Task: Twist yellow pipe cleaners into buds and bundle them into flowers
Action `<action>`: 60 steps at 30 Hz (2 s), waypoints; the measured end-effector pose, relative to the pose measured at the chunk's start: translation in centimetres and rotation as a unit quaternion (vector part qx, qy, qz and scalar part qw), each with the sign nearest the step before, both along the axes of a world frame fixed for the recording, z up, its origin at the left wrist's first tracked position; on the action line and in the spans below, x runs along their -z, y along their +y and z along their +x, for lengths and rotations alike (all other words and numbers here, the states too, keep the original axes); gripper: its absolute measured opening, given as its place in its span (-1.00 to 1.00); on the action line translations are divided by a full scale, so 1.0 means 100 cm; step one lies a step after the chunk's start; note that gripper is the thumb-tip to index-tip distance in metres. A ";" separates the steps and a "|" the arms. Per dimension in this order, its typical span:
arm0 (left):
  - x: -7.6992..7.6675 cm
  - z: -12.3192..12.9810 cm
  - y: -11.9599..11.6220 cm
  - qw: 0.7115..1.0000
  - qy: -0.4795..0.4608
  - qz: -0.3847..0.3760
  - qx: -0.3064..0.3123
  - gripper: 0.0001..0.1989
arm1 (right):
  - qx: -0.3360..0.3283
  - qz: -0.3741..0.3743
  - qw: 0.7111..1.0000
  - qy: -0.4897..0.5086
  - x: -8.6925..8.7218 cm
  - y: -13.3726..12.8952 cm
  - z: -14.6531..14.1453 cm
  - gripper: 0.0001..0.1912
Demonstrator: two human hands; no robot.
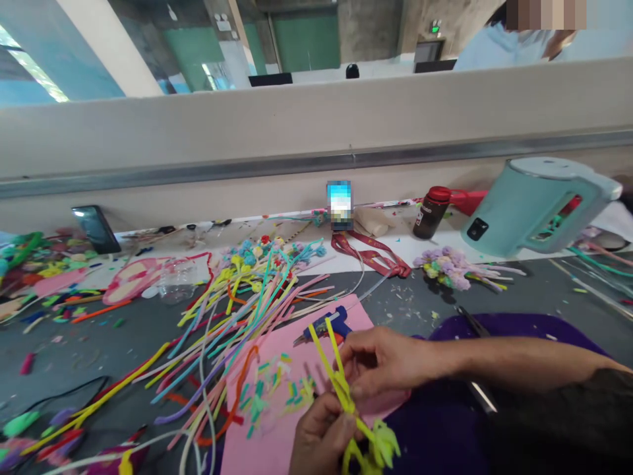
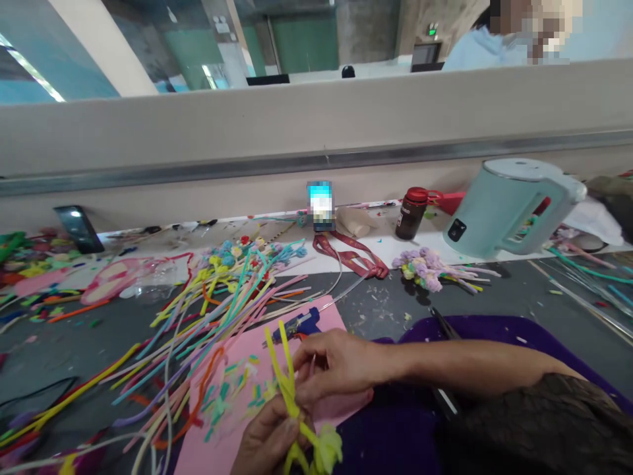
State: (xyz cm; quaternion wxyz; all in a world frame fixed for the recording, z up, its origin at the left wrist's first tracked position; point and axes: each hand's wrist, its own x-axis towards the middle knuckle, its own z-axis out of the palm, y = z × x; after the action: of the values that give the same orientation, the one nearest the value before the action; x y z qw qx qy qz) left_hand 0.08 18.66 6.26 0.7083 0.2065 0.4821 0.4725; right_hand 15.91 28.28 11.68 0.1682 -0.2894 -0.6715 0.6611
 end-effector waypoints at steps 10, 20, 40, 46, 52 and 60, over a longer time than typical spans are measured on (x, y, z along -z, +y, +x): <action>-0.012 0.025 -0.011 0.996 0.065 0.067 0.006 -0.70 | 0.117 0.050 0.992 -0.026 0.006 -0.055 0.019 -0.83; -0.029 0.042 0.004 0.974 0.143 0.128 0.122 -0.81 | 0.192 0.058 0.978 0.054 0.014 -0.066 0.053 -0.80; 0.014 0.050 0.017 0.993 0.016 0.042 0.111 -0.76 | 0.192 -0.103 0.971 0.097 0.050 -0.054 0.050 -0.76; 0.024 0.049 0.017 0.991 0.062 0.047 0.109 -0.72 | 0.200 -0.110 0.970 0.086 0.058 -0.054 0.050 -0.77; 0.020 0.049 0.017 0.992 0.059 0.023 0.110 -0.69 | 0.201 -0.082 0.972 0.092 0.053 -0.056 0.050 -0.78; 0.014 0.048 0.015 0.992 -0.015 0.016 0.123 -0.78 | 0.221 -0.048 0.970 0.084 0.050 -0.056 0.051 -0.79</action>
State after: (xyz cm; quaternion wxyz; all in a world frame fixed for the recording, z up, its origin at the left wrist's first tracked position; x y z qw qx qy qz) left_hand 4.93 20.18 4.83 0.7647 0.2681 0.4349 0.3928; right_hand 21.04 22.64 6.63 0.3520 -0.3821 -0.5415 0.6610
